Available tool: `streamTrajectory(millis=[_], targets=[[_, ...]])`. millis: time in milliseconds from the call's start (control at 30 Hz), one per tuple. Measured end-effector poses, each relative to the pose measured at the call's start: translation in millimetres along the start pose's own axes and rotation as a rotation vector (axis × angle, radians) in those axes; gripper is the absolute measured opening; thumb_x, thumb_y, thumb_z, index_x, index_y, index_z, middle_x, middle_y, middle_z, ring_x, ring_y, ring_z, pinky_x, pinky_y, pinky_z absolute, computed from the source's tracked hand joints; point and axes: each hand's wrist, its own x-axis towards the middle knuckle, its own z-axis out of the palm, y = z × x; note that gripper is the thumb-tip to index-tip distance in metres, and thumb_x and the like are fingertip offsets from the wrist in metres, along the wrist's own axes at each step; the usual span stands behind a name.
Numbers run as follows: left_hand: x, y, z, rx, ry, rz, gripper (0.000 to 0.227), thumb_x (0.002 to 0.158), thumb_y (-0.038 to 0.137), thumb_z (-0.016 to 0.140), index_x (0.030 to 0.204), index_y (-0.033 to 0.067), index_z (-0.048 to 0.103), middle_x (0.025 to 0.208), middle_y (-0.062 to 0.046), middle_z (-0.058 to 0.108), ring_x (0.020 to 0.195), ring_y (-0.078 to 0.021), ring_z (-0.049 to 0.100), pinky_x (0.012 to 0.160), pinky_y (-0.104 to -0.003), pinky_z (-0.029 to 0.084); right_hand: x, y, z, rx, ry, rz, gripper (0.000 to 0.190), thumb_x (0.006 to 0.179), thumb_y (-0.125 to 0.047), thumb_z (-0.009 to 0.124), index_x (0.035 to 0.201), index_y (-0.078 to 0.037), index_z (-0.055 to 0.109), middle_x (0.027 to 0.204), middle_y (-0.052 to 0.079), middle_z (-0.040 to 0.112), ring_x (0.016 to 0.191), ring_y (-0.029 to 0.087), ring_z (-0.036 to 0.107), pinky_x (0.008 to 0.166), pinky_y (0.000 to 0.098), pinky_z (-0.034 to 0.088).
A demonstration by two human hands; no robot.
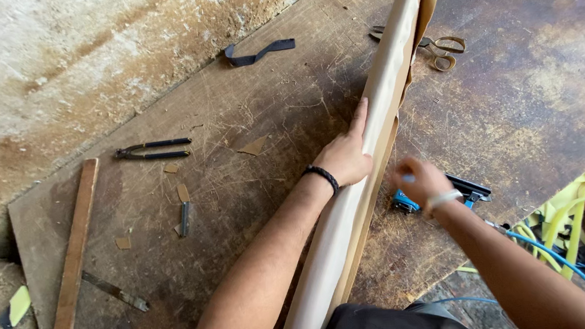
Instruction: The person staples beige fabric onto a long wooden frame using a pneumatic staple gun. They repeatedly pull the fabric taut, align the edges, and drive staples along the length of the frame. The person rotates the frame to work on different sides and reloads the staple gun when needed.
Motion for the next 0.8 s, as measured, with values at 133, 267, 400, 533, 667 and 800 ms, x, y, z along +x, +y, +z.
streamTrajectory(millis=[133,267,400,533,667,800], targets=[[25,-19,8,0.015,0.045,0.066,0.111,0.088,0.008,0.058,0.162,0.0336,-0.021,0.136,-0.027,0.061,0.095,-0.0348,0.076,0.084,-0.048,0.065,-29,57,5,-0.480,0.128,-0.077,0.098,0.067,-0.033,0.094,0.146,-0.014,0.039,0.133,0.024,0.059,0.125,0.041,0.057,0.104,0.0470,0.047],[36,-39,13,0.020,0.117,0.153,0.112,0.086,0.009,0.062,0.161,0.0331,-0.018,0.131,-0.027,0.065,0.102,-0.0351,0.074,0.093,-0.047,0.059,-18,58,3,-0.307,0.168,-0.239,0.077,0.074,-0.010,0.080,0.144,-0.010,0.045,0.121,0.024,0.069,0.113,0.041,0.066,0.091,0.0481,0.054],[38,-44,6,0.063,0.089,0.057,0.110,0.088,0.011,0.059,0.162,0.0345,-0.019,0.131,-0.027,0.065,0.103,-0.0375,0.073,0.096,-0.048,0.057,-18,9,-53,0.200,-0.029,0.086,0.055,0.081,-0.009,0.077,0.131,-0.008,0.055,0.098,0.020,0.072,0.078,0.029,0.071,0.067,0.0413,0.058],[37,-43,1,0.092,0.135,0.099,0.110,0.088,0.013,0.062,0.161,0.0333,-0.018,0.132,-0.028,0.064,0.108,-0.0366,0.071,0.100,-0.047,0.055,-43,-46,-118,0.757,0.077,-0.339,0.034,0.074,-0.009,0.077,0.106,-0.006,0.067,0.080,0.005,0.073,0.055,0.014,0.066,0.048,0.0332,0.053],[33,-33,4,0.124,0.117,0.058,0.109,0.089,0.013,0.061,0.161,0.0325,-0.019,0.132,-0.026,0.064,0.106,-0.0348,0.072,0.100,-0.046,0.056,-45,-98,-153,0.584,0.106,-0.317,0.021,0.082,-0.013,0.079,0.099,-0.003,0.072,0.071,0.009,0.068,0.051,0.016,0.062,0.045,0.0325,0.050],[27,-24,3,0.193,0.125,0.056,0.110,0.089,0.013,0.061,0.161,0.0287,-0.021,0.128,-0.026,0.066,0.105,-0.0342,0.073,0.100,-0.045,0.056,-56,-108,-152,0.446,0.080,-0.329,0.015,0.081,-0.011,0.080,0.090,-0.002,0.073,0.067,0.009,0.068,0.050,0.016,0.062,0.046,0.0325,0.047]])
